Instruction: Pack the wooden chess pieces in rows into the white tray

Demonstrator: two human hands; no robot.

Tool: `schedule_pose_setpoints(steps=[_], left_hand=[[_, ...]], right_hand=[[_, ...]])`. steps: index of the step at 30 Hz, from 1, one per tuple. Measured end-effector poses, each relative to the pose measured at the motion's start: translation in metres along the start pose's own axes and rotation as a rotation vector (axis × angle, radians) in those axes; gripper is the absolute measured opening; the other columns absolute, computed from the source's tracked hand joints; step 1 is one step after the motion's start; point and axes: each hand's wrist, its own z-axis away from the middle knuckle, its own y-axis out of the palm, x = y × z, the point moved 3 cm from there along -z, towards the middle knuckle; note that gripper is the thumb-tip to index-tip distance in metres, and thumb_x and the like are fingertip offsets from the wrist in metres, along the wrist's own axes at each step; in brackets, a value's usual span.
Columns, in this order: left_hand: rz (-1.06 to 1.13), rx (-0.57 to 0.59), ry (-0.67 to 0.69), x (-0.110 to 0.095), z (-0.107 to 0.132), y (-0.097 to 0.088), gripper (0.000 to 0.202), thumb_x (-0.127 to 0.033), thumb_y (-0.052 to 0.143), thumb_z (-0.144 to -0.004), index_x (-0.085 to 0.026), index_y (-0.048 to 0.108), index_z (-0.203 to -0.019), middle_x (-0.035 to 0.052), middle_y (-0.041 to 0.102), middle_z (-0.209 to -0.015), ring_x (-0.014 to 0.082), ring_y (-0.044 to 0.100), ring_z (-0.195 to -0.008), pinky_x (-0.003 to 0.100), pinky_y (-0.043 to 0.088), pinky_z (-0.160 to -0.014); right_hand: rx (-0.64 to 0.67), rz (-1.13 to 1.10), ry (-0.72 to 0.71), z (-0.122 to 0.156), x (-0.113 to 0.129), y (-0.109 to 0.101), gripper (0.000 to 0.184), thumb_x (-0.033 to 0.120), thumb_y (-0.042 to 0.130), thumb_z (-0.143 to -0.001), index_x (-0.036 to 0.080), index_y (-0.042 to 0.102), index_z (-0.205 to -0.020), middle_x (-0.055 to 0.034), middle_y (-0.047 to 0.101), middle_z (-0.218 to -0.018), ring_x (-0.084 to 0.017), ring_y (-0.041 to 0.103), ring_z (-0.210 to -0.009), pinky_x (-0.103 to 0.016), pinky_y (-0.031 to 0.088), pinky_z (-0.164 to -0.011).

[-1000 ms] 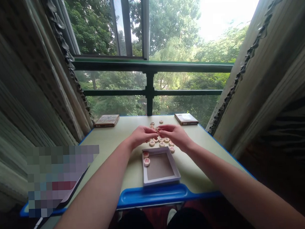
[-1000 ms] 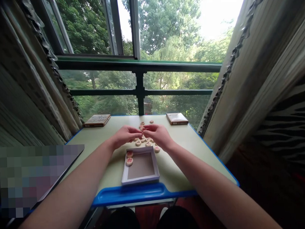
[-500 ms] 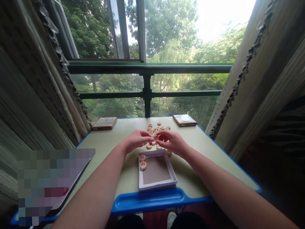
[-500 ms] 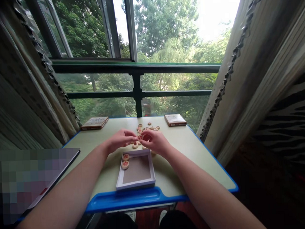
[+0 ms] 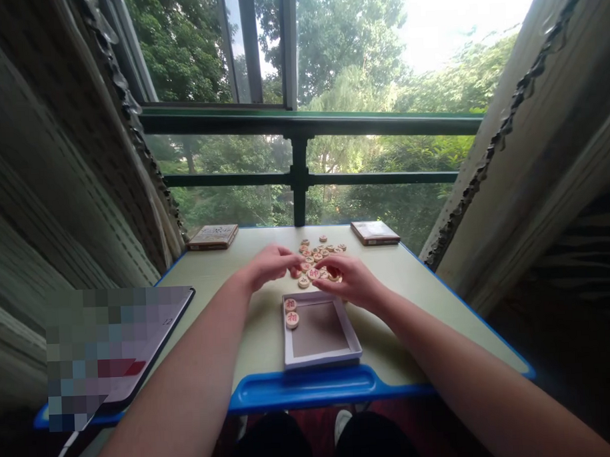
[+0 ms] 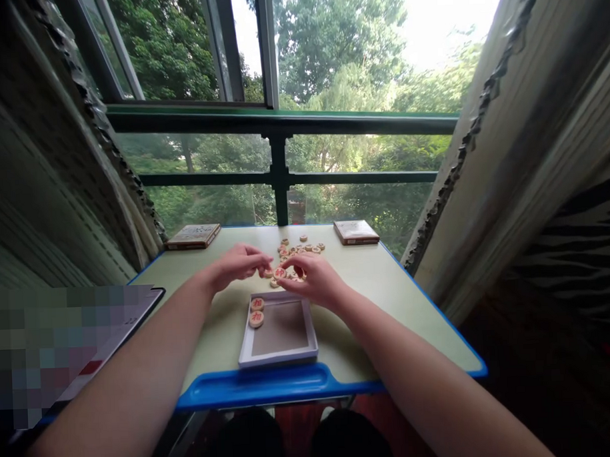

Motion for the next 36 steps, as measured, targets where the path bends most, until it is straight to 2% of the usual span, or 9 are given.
schedule_pose_setpoints(steps=[2,3,6,9,13,18,28,36], left_hand=[[-0.059,-0.122,-0.03,0.002,0.0,-0.011,0.034,-0.044,0.06,-0.068,-0.01,0.063,-0.062,0.0035,0.057,-0.05,0.0036,0.027,-0.038,0.022,0.016,-0.04],[-0.088,-0.12,-0.065,0.005,0.0,-0.015,0.036,-0.046,0.061,-0.068,-0.01,0.064,-0.062,0.0042,0.058,-0.05,0.0034,0.025,-0.037,0.022,0.015,-0.039],[-0.183,0.054,-0.184,0.015,0.0,-0.017,0.042,-0.053,0.067,-0.06,-0.011,0.067,-0.066,0.0069,0.064,-0.058,0.004,0.029,-0.038,0.022,0.017,-0.038],[-0.256,0.223,-0.249,0.024,0.002,-0.016,0.046,-0.057,0.071,-0.053,-0.012,0.069,-0.066,0.0072,0.066,-0.062,0.006,0.038,-0.042,0.021,0.022,-0.039],[-0.25,0.354,-0.292,0.029,0.005,-0.018,0.045,-0.053,0.075,-0.049,-0.014,0.07,-0.07,0.0069,0.068,-0.068,0.0081,0.048,-0.046,0.02,0.028,-0.04],[-0.184,0.494,-0.321,0.031,0.008,-0.02,0.045,-0.042,0.08,-0.048,-0.015,0.072,-0.083,0.0051,0.067,-0.068,0.0123,0.058,-0.058,0.024,0.045,-0.055],[-0.292,0.541,-0.219,0.026,0.006,-0.012,0.036,-0.041,0.078,-0.052,-0.02,0.074,-0.082,0.0017,0.067,-0.066,0.011,0.056,-0.058,0.021,0.041,-0.053],[-0.279,0.579,-0.205,0.028,0.006,-0.012,0.042,-0.041,0.079,-0.05,-0.019,0.074,-0.085,0.0018,0.065,-0.062,0.0111,0.053,-0.056,0.022,0.042,-0.055]], right_hand=[[0.064,-0.004,-0.035,0.001,0.006,0.003,0.021,0.034,0.067,-0.073,0.016,0.068,-0.083,-0.0019,0.057,-0.068,-0.013,0.05,-0.066,-0.025,0.04,-0.064],[0.107,-0.008,-0.06,0.002,0.009,0.006,0.022,0.036,0.068,-0.072,0.017,0.069,-0.084,-0.0028,0.059,-0.072,-0.013,0.052,-0.069,-0.026,0.041,-0.066],[0.192,0.018,-0.105,0.005,0.014,0.015,0.023,0.039,0.067,-0.074,0.021,0.072,-0.088,-0.0037,0.06,-0.075,-0.015,0.053,-0.073,-0.026,0.041,-0.069],[0.191,0.08,-0.092,0.005,0.014,0.021,0.025,0.039,0.066,-0.074,0.022,0.073,-0.09,-0.0034,0.059,-0.07,-0.015,0.051,-0.071,-0.026,0.04,-0.066],[0.19,0.112,-0.092,0.004,0.019,0.019,0.025,0.04,0.067,-0.073,0.022,0.073,-0.089,-0.0037,0.059,-0.07,-0.015,0.05,-0.07,-0.025,0.039,-0.064],[0.181,0.089,-0.089,0.005,0.022,0.015,0.025,0.039,0.069,-0.072,0.021,0.072,-0.089,-0.004,0.061,-0.073,-0.015,0.052,-0.073,-0.025,0.04,-0.066],[0.173,0.129,-0.135,0.009,0.019,0.017,0.027,0.044,0.066,-0.073,0.021,0.072,-0.087,-0.0042,0.061,-0.072,-0.014,0.051,-0.071,-0.025,0.038,-0.064],[0.254,0.178,-0.161,0.011,0.028,0.028,0.025,0.044,0.063,-0.076,0.023,0.071,-0.085,-0.0021,0.057,-0.069,-0.013,0.048,-0.067,-0.022,0.034,-0.058]])
